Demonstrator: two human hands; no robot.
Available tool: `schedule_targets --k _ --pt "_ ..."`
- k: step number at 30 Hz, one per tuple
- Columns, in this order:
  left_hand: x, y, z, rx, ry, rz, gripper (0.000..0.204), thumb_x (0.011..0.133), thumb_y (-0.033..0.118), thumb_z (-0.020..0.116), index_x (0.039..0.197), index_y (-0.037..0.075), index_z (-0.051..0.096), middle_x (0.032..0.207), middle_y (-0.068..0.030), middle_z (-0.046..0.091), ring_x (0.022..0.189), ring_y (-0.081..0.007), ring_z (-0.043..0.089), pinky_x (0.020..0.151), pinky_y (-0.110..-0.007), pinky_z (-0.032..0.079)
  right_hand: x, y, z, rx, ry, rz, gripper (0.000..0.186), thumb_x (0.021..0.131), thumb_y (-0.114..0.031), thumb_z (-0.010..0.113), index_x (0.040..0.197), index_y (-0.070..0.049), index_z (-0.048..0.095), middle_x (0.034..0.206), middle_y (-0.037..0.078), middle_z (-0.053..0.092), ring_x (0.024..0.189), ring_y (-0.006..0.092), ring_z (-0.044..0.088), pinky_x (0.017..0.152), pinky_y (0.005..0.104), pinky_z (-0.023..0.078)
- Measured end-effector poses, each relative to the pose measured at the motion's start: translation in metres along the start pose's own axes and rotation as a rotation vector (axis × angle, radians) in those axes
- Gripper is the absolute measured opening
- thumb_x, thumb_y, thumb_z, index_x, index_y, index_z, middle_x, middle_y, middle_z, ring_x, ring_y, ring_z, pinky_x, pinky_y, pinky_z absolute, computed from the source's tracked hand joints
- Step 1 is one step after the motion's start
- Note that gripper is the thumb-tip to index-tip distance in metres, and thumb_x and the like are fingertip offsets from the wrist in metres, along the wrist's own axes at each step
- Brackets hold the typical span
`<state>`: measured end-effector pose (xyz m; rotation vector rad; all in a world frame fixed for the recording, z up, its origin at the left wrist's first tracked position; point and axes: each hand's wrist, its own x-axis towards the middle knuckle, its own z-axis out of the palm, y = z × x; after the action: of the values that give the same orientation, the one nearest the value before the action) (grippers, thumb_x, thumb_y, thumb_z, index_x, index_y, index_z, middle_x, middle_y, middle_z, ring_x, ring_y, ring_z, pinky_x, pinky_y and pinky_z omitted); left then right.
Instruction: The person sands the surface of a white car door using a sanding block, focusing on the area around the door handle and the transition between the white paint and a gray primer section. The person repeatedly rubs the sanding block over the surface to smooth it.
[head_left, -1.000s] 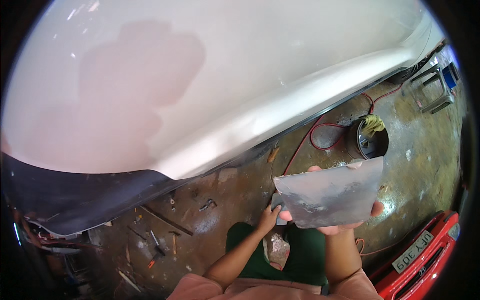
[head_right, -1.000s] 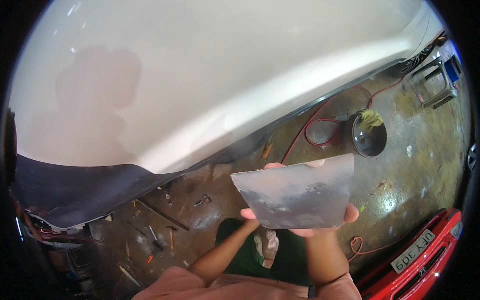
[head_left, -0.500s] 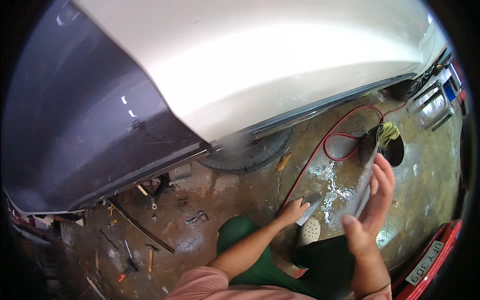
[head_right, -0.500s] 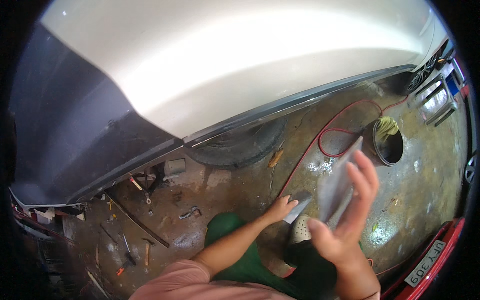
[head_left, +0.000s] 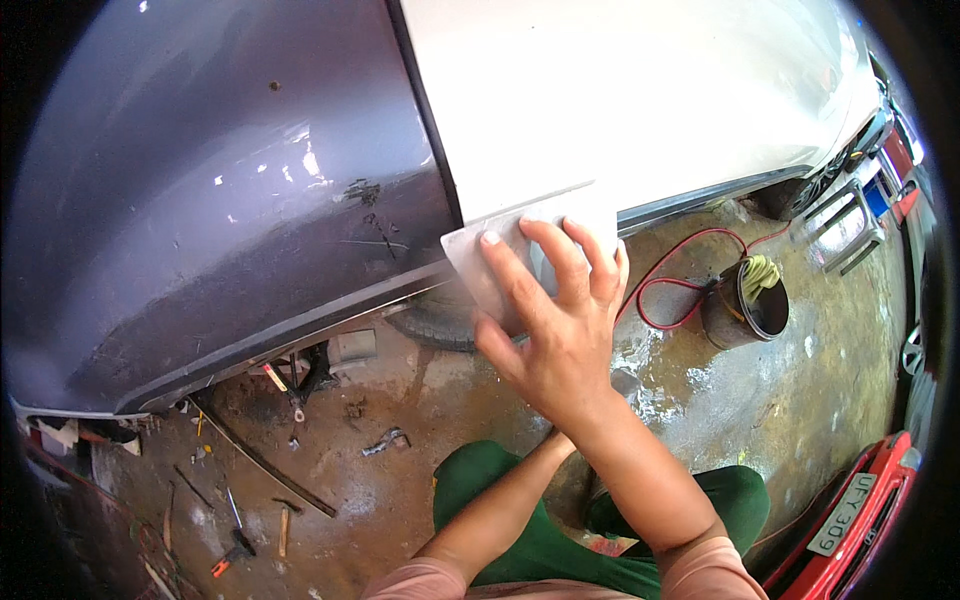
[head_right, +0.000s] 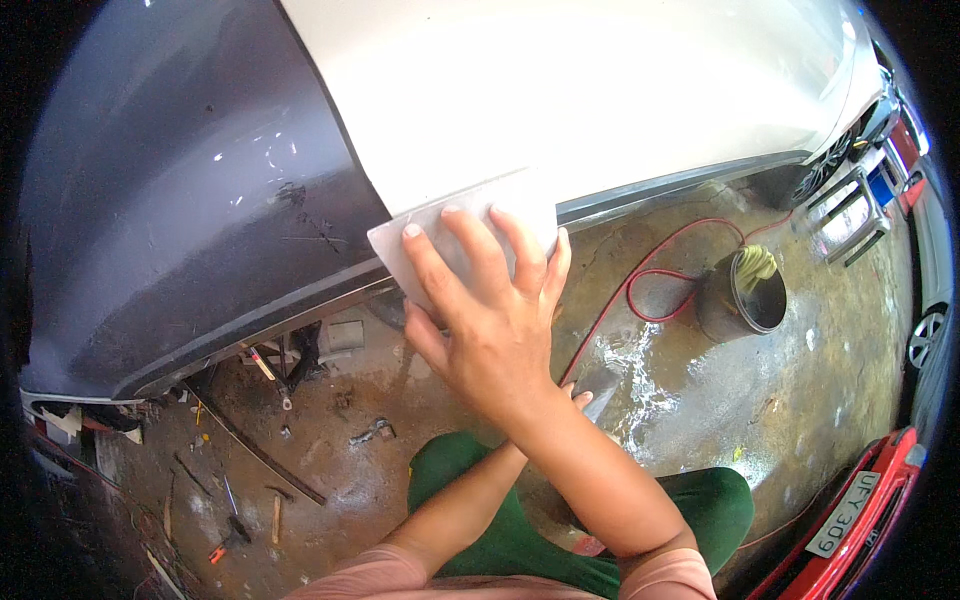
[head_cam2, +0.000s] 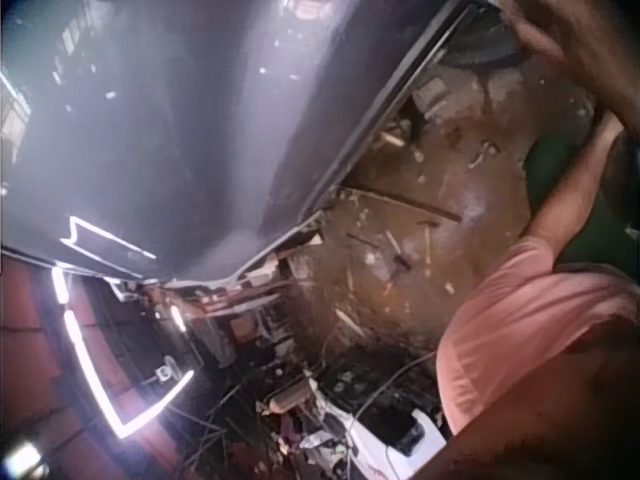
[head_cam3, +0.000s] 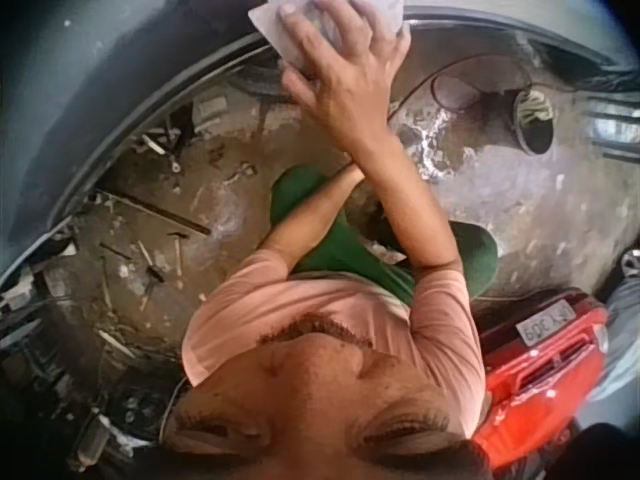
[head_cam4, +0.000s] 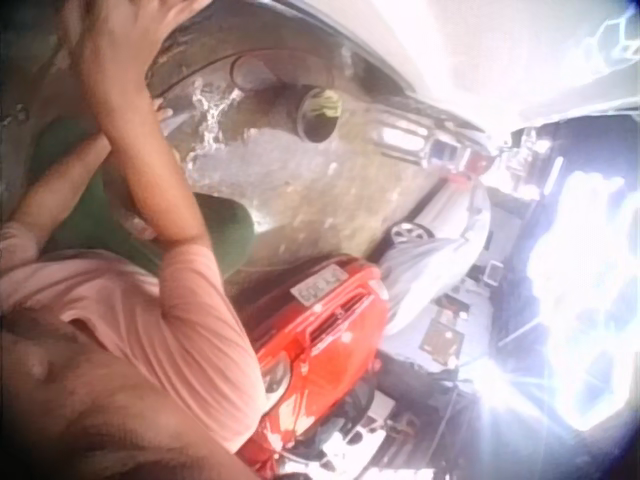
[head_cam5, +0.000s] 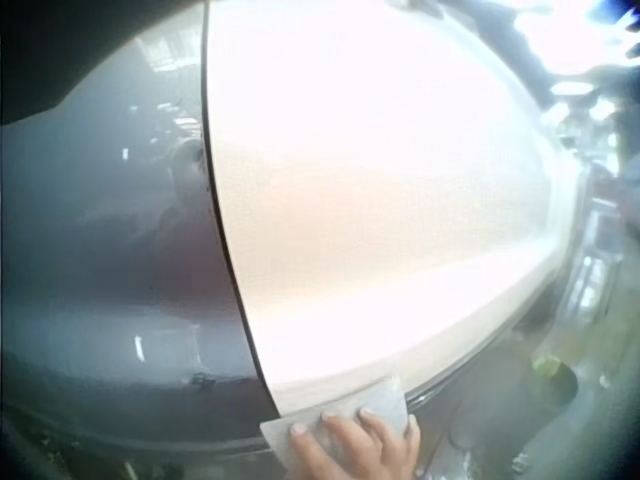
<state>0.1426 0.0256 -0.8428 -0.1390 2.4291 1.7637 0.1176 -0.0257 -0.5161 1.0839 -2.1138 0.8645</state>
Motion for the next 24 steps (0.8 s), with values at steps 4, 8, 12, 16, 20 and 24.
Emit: schedule_targets --k 4,8,12,16,20,24 --pt "-0.003 0.004 0.000 -0.010 0.003 0.018 0.052 0.099 0.039 0.058 0.123 -0.007 0.062 0.120 -0.0279 0.066 0.113 -0.0421 0.063 0.099 -0.049 0.048 0.003 -0.001 0.003 -0.016 0.017 0.012 0.064 0.066 -0.018 0.076 0.130 -0.024 0.068 0.142 0.005 0.050 0.134 0.0344 0.041 0.110 0.0622 0.028" --pt "-0.006 0.007 -0.004 -0.016 0.007 0.032 0.051 0.099 0.038 0.057 0.124 -0.007 0.062 0.121 -0.0274 0.066 0.114 -0.0419 0.063 0.100 -0.049 0.048 0.006 -0.003 0.002 -0.005 0.029 -0.004 0.066 0.065 -0.018 0.076 0.130 -0.024 0.068 0.142 0.004 0.051 0.134 0.0333 0.042 0.110 0.0614 0.029" --pt "-0.007 0.005 -0.004 -0.024 0.015 0.047 0.051 0.099 0.038 0.057 0.124 -0.007 0.061 0.122 -0.0269 0.066 0.115 -0.0417 0.062 0.100 -0.049 0.047 0.013 0.003 0.006 -0.052 0.060 -0.027 0.068 0.064 -0.019 0.077 0.131 -0.026 0.067 0.141 0.004 0.051 0.133 0.0329 0.043 0.108 0.0634 0.029" --pt "-0.006 0.004 -0.004 -0.026 0.019 0.061 0.051 0.099 0.037 0.057 0.125 -0.007 0.061 0.123 -0.0264 0.065 0.116 -0.0416 0.062 0.101 -0.049 0.047 0.008 0.008 0.010 -0.083 0.027 -0.035 0.069 0.064 -0.019 0.078 0.132 -0.028 0.067 0.142 0.004 0.051 0.133 0.0330 0.043 0.106 0.0658 0.030" --pt "-0.009 0.004 -0.006 -0.026 0.021 0.067 0.051 0.099 0.037 0.057 0.125 -0.007 0.061 0.124 -0.0259 0.065 0.117 -0.0414 0.061 0.101 -0.050 0.046 0.006 0.001 0.003 -0.056 -0.036 0.001 0.069 0.065 -0.019 0.078 0.132 -0.028 0.066 0.142 0.004 0.050 0.134 0.0330 0.042 0.107 0.0659 0.029" --pt "-0.010 0.004 -0.006 -0.021 0.021 0.075 0.051 0.099 0.036 0.057 0.126 -0.006 0.061 0.125 -0.0254 0.065 0.118 -0.0413 0.061 0.102 -0.050 0.046 0.012 0.005 0.010 -0.054 0.054 -0.034 0.069 0.064 -0.020 0.078 0.131 -0.027 0.067 0.142 0.004 0.050 0.134 0.0335 0.042 0.108 0.0653 0.029"
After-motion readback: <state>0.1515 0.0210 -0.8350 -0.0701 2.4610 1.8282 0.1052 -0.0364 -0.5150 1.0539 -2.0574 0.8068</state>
